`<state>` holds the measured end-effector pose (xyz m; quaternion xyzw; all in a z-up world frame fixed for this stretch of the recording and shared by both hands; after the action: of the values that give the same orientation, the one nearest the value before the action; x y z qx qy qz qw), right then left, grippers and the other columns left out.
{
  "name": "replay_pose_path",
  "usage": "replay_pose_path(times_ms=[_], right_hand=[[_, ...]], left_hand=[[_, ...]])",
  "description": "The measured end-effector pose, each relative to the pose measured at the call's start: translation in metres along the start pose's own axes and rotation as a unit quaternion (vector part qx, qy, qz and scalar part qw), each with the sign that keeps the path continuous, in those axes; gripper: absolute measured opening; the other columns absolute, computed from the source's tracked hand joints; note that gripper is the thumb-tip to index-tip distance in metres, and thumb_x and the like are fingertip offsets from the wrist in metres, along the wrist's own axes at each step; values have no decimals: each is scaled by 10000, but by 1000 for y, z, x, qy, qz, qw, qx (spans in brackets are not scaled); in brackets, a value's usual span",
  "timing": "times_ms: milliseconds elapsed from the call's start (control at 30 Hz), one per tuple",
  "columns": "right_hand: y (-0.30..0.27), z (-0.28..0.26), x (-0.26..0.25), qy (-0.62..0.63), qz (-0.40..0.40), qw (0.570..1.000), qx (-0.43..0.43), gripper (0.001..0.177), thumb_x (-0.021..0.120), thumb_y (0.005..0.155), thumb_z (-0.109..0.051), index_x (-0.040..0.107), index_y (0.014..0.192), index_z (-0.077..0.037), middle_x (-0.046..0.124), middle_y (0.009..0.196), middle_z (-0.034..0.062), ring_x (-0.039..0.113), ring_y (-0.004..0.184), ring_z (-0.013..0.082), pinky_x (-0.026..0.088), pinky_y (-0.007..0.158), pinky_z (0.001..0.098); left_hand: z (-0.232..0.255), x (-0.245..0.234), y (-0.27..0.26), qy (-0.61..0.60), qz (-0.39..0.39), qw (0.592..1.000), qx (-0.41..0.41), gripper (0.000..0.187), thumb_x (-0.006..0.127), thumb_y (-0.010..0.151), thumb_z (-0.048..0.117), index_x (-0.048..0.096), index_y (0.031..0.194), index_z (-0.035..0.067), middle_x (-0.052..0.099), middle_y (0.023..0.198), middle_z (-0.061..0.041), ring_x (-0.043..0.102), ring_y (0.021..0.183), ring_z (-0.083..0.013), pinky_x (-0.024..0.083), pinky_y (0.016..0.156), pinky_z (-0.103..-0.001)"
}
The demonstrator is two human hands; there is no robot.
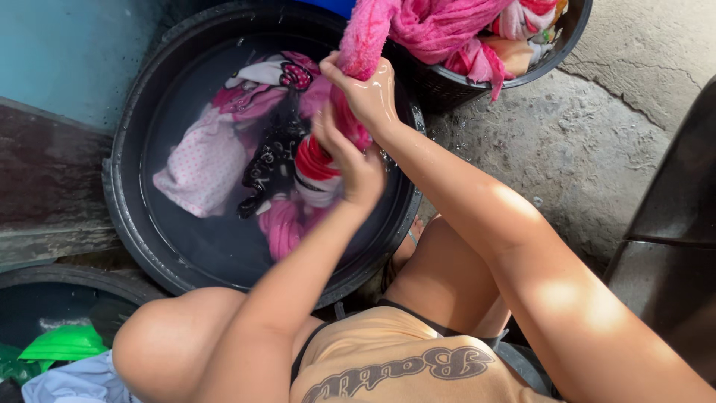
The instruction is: The person wrings out wet clothes by hand over a basin, cuts open a packet of detergent using scissors, and pours the contents into the water-filled basin.
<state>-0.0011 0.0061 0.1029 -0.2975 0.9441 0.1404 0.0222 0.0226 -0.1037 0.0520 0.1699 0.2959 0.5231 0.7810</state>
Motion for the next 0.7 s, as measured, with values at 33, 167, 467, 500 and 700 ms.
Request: replay_pose_path(times_ms=[33, 167, 467, 500, 700], right_hand=[[-4, -8, 3, 16, 1, 1000, -4, 188, 821, 874, -184, 780, 920, -6, 778, 812, 56, 709, 754, 109, 579, 718, 305], [-28, -34, 7, 18, 8, 1000, 4, 188, 793, 906, -209, 775, 915, -23, 800, 857, 28, 754, 782, 104, 571, 741, 287], [16, -43, -29, 89, -71, 991, -70, 261, 780, 1017, -192, 698, 866, 5, 698, 768, 50, 653, 675, 102, 555, 645, 277], [16, -44, -29, 114, -99, 988, -44, 268, 763, 1019, -192, 671, 847, -8, 669, 730, 42, 627, 628, 105, 528, 604, 276], [12, -49, -26, 314, -190, 924, 111, 185, 720, 960, -158, 536, 943, -139, 510, 602, 7, 448, 468, 95, 399, 463, 276]], left_hand=[[0, 4, -18, 24, -40, 999, 16, 843, 662, 941, 148, 127, 1520, -152, 188, 1566, -373, 162, 1496, -528, 143, 1254, -596], [-52, 65, -15, 65, 26, 993, -93, 909, 719, 958, 376, 202, 1533, -101, 278, 1544, -315, 273, 1492, -442, 208, 1252, -578], [-83, 69, 48, -366, -121, 918, -89, 459, 865, 841, 58, 620, 1227, 15, 745, 1056, -55, 707, 978, -147, 584, 878, -291], [-78, 58, 55, -398, -178, 894, -102, 425, 869, 851, 35, 635, 1206, 8, 739, 1082, -68, 701, 1004, -155, 587, 896, -308], [-47, 7, 79, -444, -409, 748, -275, 400, 846, 758, 8, 632, 1093, 45, 717, 958, -59, 711, 863, -177, 599, 802, -352]])
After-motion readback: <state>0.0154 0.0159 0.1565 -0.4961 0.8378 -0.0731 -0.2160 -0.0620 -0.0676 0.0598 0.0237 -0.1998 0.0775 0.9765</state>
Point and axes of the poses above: each hand's wrist, its own y-axis towards the middle knuckle, its own x-axis out of the palm, z = x × y, the point moved 1 cm from there along y, towards the middle knuckle
